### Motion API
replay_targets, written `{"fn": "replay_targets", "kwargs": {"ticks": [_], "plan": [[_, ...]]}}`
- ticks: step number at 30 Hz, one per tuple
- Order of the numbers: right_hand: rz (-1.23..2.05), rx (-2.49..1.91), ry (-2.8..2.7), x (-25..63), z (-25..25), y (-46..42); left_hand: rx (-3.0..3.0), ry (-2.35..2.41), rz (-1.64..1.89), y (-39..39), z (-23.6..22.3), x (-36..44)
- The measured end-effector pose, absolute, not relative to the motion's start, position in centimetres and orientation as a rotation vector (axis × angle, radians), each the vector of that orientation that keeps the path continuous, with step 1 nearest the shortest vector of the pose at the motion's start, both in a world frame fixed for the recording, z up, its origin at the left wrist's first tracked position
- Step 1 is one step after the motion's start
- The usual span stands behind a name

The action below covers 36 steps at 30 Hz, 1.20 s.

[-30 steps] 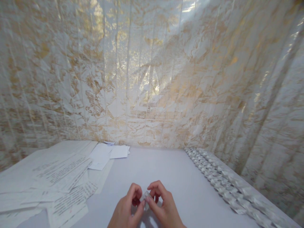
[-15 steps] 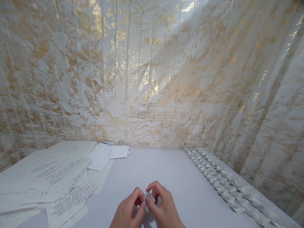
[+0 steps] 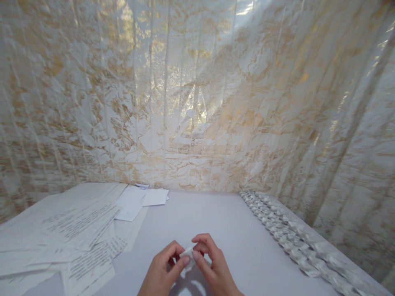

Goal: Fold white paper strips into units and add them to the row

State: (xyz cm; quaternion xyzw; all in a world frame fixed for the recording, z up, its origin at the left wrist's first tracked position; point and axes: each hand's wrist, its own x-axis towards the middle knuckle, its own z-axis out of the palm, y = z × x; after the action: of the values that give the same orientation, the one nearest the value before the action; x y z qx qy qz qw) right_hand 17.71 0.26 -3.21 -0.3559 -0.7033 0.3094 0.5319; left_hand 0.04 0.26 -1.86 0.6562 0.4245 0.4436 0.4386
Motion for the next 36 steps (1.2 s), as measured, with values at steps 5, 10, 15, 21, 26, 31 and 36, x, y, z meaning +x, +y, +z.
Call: {"fn": "replay_targets", "kwargs": {"ticks": [5, 10, 15, 21, 26, 31, 36], "plan": [[0.715, -0.824, -1.716, 17.7, -2.5, 0.3, 1.669, 1.074, 1.132, 0.1, -1.8, 0.1], [0.715, -0.850, -1.688, 17.8, -1.2, 0.2, 1.707, 1.067, 1.162, 0.3, -1.8, 0.2], [0.947, -0.904, -1.472, 17.7, -2.0, 0.7, 1.716, 1.037, 1.200, 0.5, -2.1, 0.1], [1.156, -0.916, -1.391, 17.4, -3.4, 1.5, 1.716, 1.038, 1.245, 0.3, -1.8, -0.1], [1.043, -0.912, -1.500, 17.8, -2.8, 1.3, 1.684, 1.057, 1.237, 0.8, -1.8, -0.5], [0.736, -0.909, -1.668, 18.8, -1.8, 1.0, 1.569, 1.026, 1.167, 1.3, -2.6, -0.5], [0.262, -0.772, -1.935, 19.5, -2.1, 1.0, 1.406, 0.895, 1.150, 1.0, -2.6, -0.2]]}}
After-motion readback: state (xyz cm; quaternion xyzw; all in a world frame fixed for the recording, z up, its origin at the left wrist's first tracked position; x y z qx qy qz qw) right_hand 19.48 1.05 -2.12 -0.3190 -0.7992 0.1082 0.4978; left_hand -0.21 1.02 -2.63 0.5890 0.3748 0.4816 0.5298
